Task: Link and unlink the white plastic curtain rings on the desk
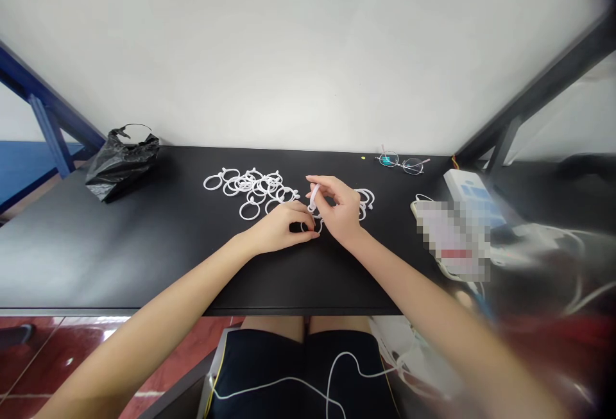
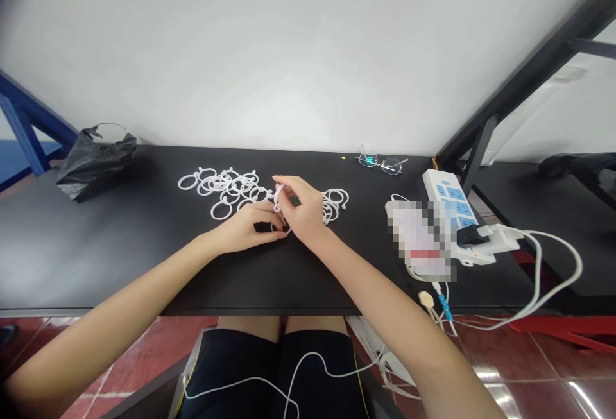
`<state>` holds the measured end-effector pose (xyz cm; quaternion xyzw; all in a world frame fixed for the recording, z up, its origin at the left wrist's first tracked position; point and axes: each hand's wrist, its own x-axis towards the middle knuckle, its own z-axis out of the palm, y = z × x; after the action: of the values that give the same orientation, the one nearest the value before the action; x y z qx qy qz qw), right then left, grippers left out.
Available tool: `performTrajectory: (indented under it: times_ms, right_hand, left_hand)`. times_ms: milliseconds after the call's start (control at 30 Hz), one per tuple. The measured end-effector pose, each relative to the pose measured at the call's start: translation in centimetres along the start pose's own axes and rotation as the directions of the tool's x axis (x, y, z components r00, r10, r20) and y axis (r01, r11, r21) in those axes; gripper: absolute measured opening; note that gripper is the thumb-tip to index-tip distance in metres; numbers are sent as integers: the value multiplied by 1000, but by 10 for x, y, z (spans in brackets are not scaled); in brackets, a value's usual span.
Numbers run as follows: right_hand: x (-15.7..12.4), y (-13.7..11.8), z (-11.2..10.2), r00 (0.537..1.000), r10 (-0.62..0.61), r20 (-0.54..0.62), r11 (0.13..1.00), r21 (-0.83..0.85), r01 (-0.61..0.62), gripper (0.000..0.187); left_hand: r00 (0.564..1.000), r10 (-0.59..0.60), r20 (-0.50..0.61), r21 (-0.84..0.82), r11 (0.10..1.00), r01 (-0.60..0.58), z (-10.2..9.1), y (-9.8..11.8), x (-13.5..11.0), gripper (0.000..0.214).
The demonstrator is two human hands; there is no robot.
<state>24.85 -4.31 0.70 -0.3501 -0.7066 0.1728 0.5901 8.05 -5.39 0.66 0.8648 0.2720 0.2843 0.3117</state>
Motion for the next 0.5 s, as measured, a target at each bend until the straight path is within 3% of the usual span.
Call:
performTrajectory:
  times_ms: [233, 367, 500]
  right_hand:
    - [0, -3, 0, 996, 84, 22, 996, 28, -85, 18]
    - [1, -2, 0, 994, 105, -7, 993, 47, -105, 16]
    - [-1, 0, 1, 989, 142, 43, 984, 107, -146, 18]
  left_hand:
    - [985, -84, -153, -13, 996, 83, 0, 2, 1, 20]
    - [964, -146, -222, -89, 988, 129, -4, 3, 2, 27]
    - [924, -262, -277, -254, 948, 192, -8, 1, 5, 45]
